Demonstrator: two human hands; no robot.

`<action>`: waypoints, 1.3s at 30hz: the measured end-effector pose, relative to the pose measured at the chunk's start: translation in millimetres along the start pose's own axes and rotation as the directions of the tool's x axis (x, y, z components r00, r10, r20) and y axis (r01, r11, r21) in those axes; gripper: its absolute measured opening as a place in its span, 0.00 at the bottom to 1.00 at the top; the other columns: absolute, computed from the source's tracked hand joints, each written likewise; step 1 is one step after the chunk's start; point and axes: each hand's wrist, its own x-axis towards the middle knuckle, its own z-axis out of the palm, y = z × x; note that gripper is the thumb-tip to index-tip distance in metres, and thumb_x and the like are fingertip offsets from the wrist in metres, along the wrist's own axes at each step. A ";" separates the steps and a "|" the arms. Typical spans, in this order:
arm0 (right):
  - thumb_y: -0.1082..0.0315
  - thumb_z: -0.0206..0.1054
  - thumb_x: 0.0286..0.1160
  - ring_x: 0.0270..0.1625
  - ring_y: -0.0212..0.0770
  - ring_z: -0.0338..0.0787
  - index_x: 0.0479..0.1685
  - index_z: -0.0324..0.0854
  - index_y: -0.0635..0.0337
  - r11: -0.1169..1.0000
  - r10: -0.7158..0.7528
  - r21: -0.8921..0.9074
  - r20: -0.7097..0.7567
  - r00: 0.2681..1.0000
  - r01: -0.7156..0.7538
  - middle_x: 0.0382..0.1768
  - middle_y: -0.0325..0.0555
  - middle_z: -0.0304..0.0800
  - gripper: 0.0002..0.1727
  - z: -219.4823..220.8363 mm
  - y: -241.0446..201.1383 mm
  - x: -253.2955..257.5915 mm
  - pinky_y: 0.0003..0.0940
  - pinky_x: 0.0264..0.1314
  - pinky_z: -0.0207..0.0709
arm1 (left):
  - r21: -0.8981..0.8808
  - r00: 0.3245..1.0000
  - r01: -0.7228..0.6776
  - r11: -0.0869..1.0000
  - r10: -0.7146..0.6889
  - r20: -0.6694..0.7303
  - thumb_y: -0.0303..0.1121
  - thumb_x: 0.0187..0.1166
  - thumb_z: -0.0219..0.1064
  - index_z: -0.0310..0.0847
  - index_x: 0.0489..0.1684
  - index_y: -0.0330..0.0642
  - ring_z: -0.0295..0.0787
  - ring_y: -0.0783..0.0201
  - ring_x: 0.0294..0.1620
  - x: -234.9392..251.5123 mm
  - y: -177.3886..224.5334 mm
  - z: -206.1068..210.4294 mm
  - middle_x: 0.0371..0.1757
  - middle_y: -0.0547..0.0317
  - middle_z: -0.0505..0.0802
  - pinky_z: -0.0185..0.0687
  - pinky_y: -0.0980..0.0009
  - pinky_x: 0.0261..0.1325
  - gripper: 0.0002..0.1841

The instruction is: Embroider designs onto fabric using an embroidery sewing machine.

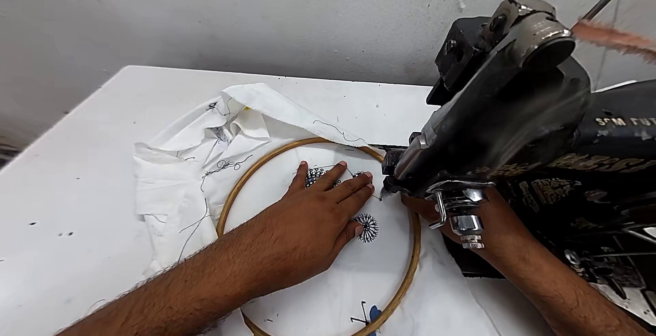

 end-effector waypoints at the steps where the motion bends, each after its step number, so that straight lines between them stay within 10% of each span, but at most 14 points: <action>1: 0.72 0.82 0.57 0.34 0.28 0.87 0.33 0.87 0.57 1.000 0.005 0.004 0.000 1.000 -0.005 0.28 0.39 0.88 0.09 0.1 -0.3 0.1 0.29 0.40 0.80 | -0.002 1.000 -0.001 1.000 0.001 0.000 0.54 0.91 0.42 0.66 0.90 0.56 0.53 0.53 0.95 -0.1 0.1 0.0 0.92 0.70 0.68 0.48 0.22 0.83 0.30; 39: 0.68 0.83 0.56 0.39 0.27 0.91 0.36 0.88 0.52 0.998 -0.037 0.055 -0.031 0.999 0.039 0.32 0.35 0.91 0.10 12.0 11.1 3.7 0.29 0.44 0.85 | 0.015 1.000 0.013 1.000 -0.013 0.016 0.54 0.91 0.41 0.65 0.91 0.57 0.53 0.53 0.95 -0.9 -4.8 -2.0 0.92 0.70 0.67 0.48 0.22 0.83 0.31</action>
